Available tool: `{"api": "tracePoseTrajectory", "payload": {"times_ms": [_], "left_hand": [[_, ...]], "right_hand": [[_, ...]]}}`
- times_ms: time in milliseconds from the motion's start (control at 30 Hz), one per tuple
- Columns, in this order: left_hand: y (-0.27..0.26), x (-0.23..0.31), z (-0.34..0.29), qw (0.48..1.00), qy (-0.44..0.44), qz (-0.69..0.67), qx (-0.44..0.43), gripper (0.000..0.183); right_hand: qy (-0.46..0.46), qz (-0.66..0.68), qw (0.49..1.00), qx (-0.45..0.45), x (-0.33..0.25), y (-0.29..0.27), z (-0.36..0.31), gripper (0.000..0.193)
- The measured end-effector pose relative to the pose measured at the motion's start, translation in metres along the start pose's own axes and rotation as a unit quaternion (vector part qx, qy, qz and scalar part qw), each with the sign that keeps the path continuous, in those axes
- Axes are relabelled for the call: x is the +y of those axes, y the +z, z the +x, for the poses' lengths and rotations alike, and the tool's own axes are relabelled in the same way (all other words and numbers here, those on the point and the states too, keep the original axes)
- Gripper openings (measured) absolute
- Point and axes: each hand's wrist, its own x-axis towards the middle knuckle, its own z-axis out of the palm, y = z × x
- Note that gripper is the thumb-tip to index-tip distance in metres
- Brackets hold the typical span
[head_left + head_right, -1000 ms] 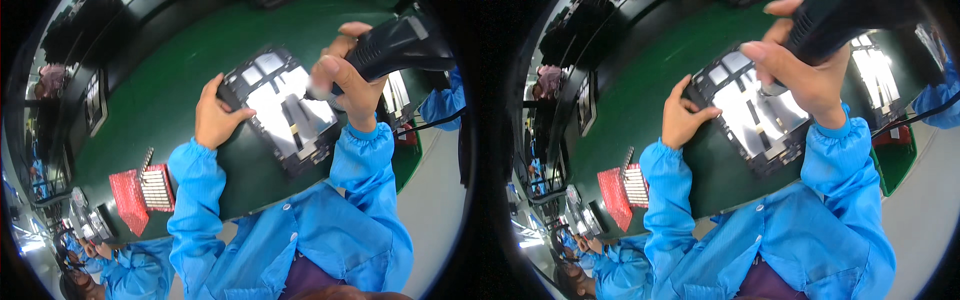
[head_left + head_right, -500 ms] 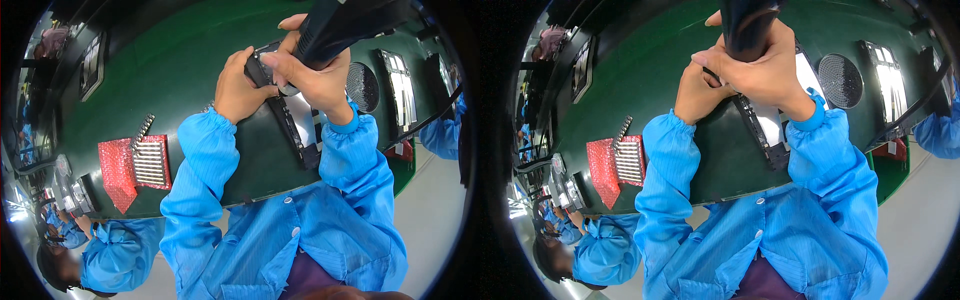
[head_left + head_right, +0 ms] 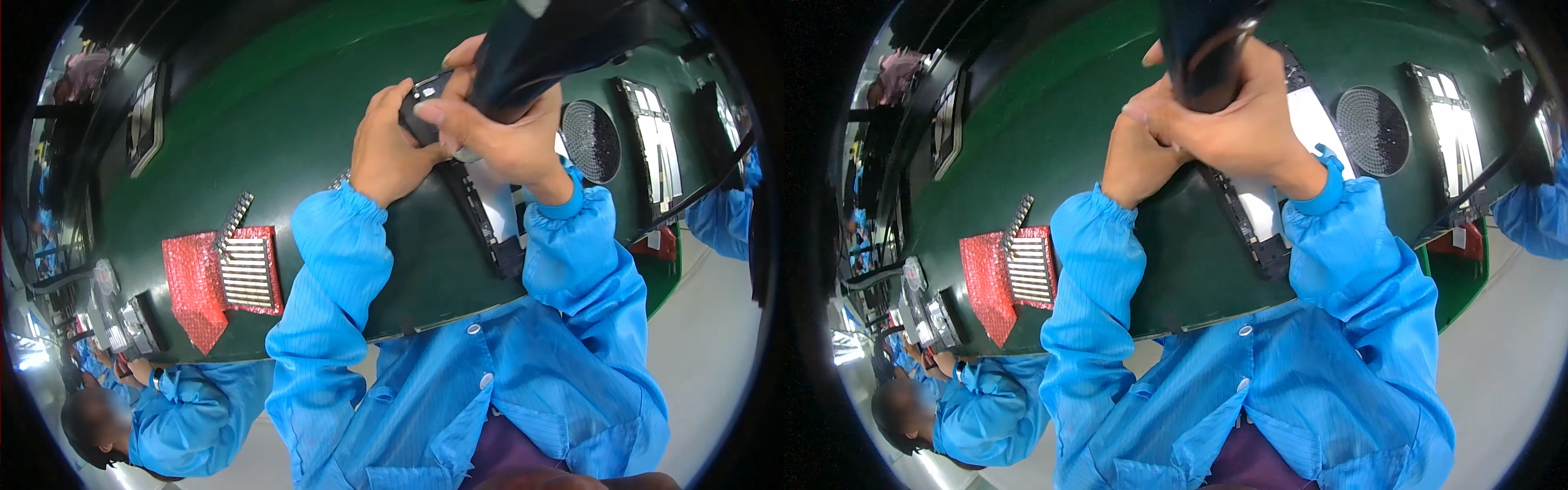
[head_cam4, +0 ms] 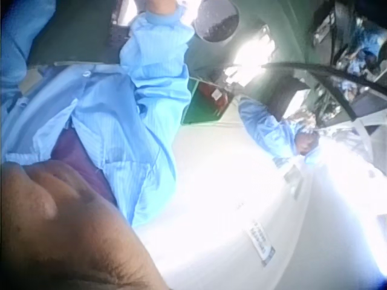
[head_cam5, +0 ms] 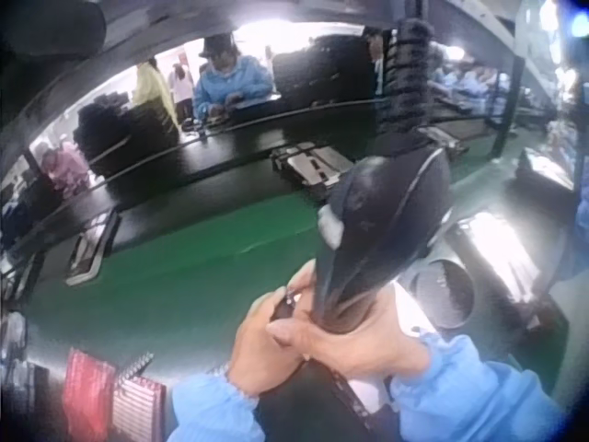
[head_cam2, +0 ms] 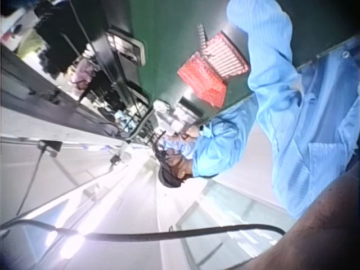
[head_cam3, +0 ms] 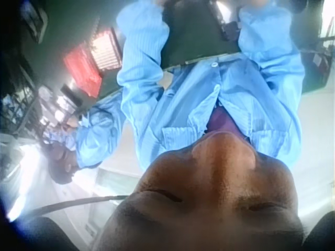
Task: Assembling internal components of a tablet device using an electric screwdriver.
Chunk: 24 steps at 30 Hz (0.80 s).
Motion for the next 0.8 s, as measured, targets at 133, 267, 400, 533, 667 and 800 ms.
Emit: {"api": "tracePoseTrajectory", "payload": {"times_ms": [133,267,400,533,667,800], "left_hand": [[-0.001,0.000,-0.007,0.996,0.085,0.016,0.002,0.048],[-0.002,-0.013,-0.020,0.968,0.016,-0.222,-0.112,0.037],[-0.016,-0.024,-0.014,0.983,0.102,-0.023,-0.152,0.040],[-0.018,-0.031,-0.009,0.976,0.141,0.024,-0.164,0.041],[-0.023,-0.041,-0.013,0.973,0.154,0.070,-0.157,0.042],[-0.030,-0.049,-0.022,0.971,0.136,0.137,-0.141,0.042]], "right_hand": [[0.164,-0.008,0.986,0.019,0.006,0.010,-0.021,0.035],[-0.012,-0.020,0.998,-0.050,0.003,0.004,-0.012,0.042],[-0.054,-0.042,0.997,-0.040,-0.012,0.013,-0.009,0.036],[-0.045,-0.011,0.999,0.013,-0.008,0.014,-0.008,0.036],[0.006,-0.013,1.000,-0.003,-0.008,0.010,-0.008,0.037],[0.055,-0.018,0.998,0.010,-0.009,0.019,-0.013,0.040]]}}
